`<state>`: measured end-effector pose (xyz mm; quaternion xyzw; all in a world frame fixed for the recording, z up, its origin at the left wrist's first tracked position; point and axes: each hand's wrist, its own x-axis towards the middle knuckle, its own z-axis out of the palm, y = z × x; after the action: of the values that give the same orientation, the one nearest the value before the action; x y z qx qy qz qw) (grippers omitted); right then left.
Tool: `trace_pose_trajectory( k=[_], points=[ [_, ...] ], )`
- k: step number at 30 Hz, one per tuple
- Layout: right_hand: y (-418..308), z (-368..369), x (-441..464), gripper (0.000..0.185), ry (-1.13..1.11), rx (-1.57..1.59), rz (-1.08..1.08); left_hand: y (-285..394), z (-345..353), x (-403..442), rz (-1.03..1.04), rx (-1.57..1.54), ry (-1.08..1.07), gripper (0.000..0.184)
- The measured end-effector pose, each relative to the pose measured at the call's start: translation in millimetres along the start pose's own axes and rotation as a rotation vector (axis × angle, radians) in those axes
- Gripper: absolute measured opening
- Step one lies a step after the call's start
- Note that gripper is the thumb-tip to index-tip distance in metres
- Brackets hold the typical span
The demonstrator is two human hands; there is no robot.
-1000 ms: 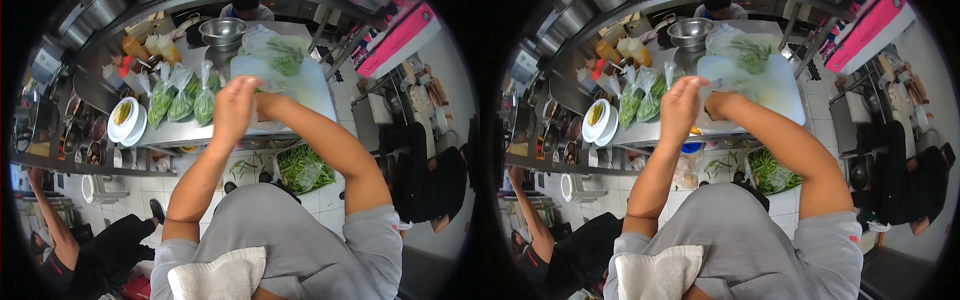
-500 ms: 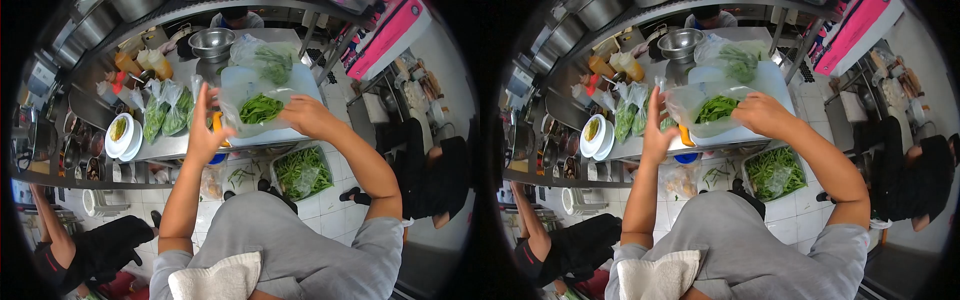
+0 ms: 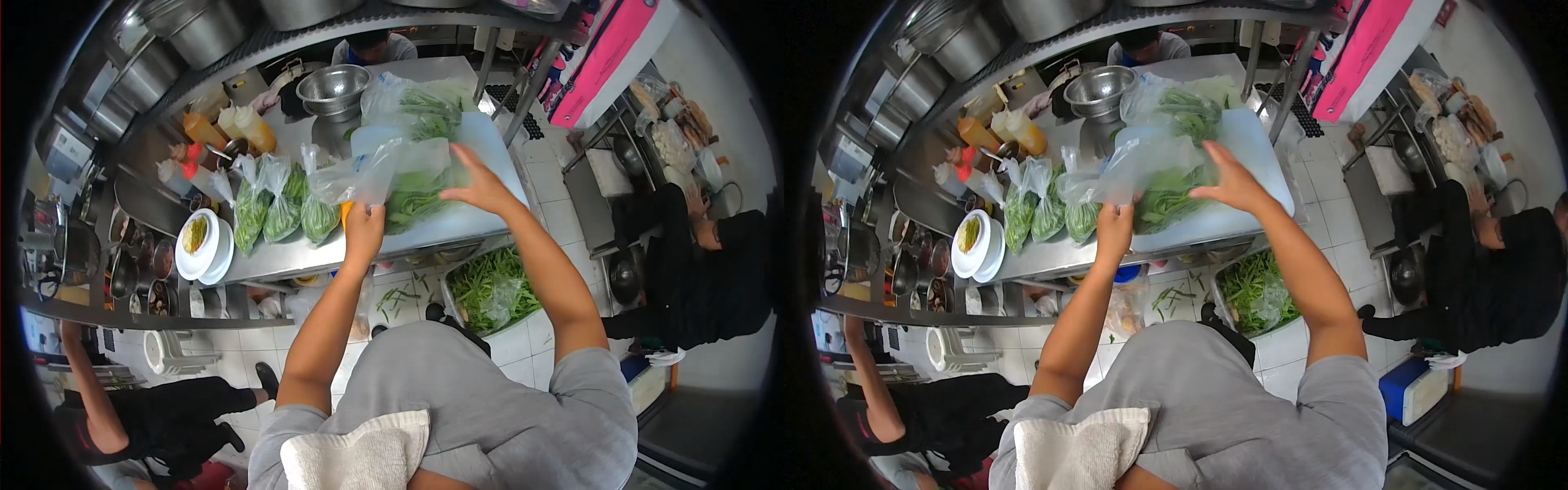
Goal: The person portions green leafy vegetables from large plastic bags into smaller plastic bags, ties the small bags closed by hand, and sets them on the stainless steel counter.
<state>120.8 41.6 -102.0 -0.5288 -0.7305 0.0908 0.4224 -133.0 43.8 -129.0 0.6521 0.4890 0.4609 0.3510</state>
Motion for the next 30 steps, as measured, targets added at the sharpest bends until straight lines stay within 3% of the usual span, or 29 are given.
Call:
trace_pose_trajectory(
  k=[2,4,5,7,9,11,12,14,15,17,19,21,23,25,27,29,30],
  points=[
    [-6,15,10,0.048,-0.051,0.077,0.076,11,-2,-5,-0.063,-0.094,-0.101,0.033],
    [-5,20,25,0.032,-0.224,0.151,0.024,33,-8,-9,0.077,-0.149,-0.093,0.051],
    [-9,19,27,0.032,-0.218,0.151,0.025,39,-14,-11,0.081,-0.147,-0.097,0.051],
    [-19,15,28,0.022,-0.232,0.184,0.026,49,-35,-11,0.052,-0.316,-0.048,0.074],
    [-25,8,26,0.022,-0.225,0.231,0.037,90,-58,-1,0.349,-0.439,0.18,0.085],
    [-34,1,19,0.021,-0.236,0.284,0.057,134,-79,14,0.558,-0.139,0.178,0.08],
    [-39,-6,18,0.021,-0.23,0.301,0.064,150,-79,21,0.554,-0.138,0.184,0.08],
    [-44,-17,15,0.021,-0.233,0.318,0.066,173,-68,33,0.649,0.79,-0.073,0.066],
    [-45,-23,13,0.023,-0.213,0.285,0.024,172,-58,41,0.644,0.791,-0.066,0.066],
    [-60,-34,11,0.026,-0.189,0.254,-0.029,161,-41,55,0.266,0.952,-0.446,0.041],
    [-87,-49,8,0.037,0.073,0.272,-0.049,144,-33,57,0.3,0.865,-0.437,0.032],
    [-113,-61,7,0.038,0.124,0.195,-0.037,141,-29,58,0.331,0.781,-0.456,0.024],
    [-123,-56,4,0.039,0.169,0.115,-0.009,146,-26,55,0.319,0.506,-0.375,0.018],
    [-120,-49,10,0.037,0.113,0.004,0.331,164,-27,51,0.282,0.545,-0.418,0.016],
    [-103,-45,11,0.038,0.022,-0.028,0.412,172,-28,44,0.246,0.584,-0.452,0.014],
    [-92,-42,11,0.039,-0.079,-0.052,0.485,171,-32,31,0.677,0.506,-0.354,0.009],
    [-88,-43,10,0.039,-0.108,0.162,0.546,173,-35,24,0.679,0.506,-0.352,0.009]
  ],
)
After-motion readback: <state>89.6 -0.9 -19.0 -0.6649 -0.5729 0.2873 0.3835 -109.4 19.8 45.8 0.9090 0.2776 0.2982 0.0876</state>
